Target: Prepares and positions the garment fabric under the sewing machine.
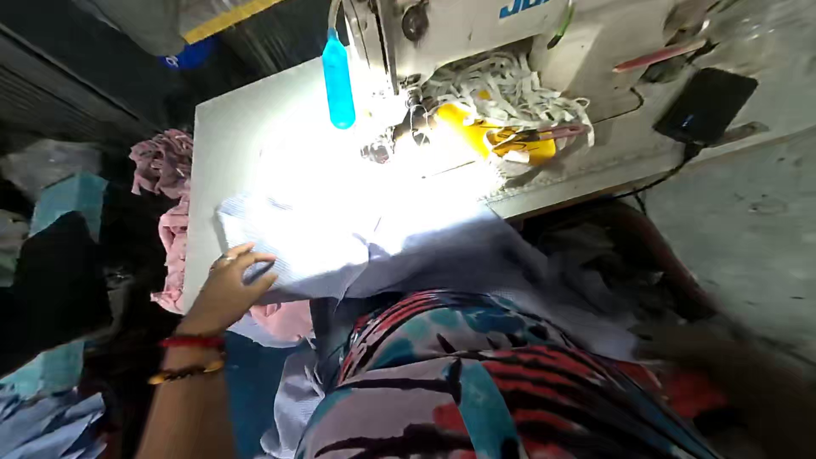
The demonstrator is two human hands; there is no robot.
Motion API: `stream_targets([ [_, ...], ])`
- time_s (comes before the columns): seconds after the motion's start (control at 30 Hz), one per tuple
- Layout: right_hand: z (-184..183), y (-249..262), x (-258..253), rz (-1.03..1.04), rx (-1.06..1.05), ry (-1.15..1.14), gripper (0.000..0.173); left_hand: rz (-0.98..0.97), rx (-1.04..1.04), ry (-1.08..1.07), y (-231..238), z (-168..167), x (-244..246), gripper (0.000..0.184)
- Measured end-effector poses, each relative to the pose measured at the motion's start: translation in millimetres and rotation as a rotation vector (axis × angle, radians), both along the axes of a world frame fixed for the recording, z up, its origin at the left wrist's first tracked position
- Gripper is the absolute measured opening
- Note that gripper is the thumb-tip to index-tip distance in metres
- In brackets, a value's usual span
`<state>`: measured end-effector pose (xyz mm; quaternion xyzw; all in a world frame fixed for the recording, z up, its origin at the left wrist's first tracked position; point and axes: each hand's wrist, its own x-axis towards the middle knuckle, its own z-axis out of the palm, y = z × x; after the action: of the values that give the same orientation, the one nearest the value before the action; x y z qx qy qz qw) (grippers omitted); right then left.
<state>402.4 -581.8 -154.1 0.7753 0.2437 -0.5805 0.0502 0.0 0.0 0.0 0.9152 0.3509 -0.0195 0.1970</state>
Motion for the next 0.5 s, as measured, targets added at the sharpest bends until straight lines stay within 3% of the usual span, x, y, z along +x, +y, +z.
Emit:
stream_targets([
  [0.07, 1, 30, 0, 0.073, 0.092, 0.019, 0.036, 0.037, 0.099, -0.154, -12, -24, 33, 0.041],
  [0.17, 31, 76, -4, 0.174, 0.150, 0.000, 0.035, 0.049, 0.196, -0.089, -13, -51, 84, 0.060],
  [0.33, 110, 136, -6, 0.076, 0.500, -0.082, 0.028, 0.129, 0.326, -0.061, 10, -45, 143, 0.040],
  [0.5, 147, 170, 11, 0.075, 0.826, -0.410, 0.019, 0.063, 0.299, -0.035, 44, -53, 196, 0.035],
])
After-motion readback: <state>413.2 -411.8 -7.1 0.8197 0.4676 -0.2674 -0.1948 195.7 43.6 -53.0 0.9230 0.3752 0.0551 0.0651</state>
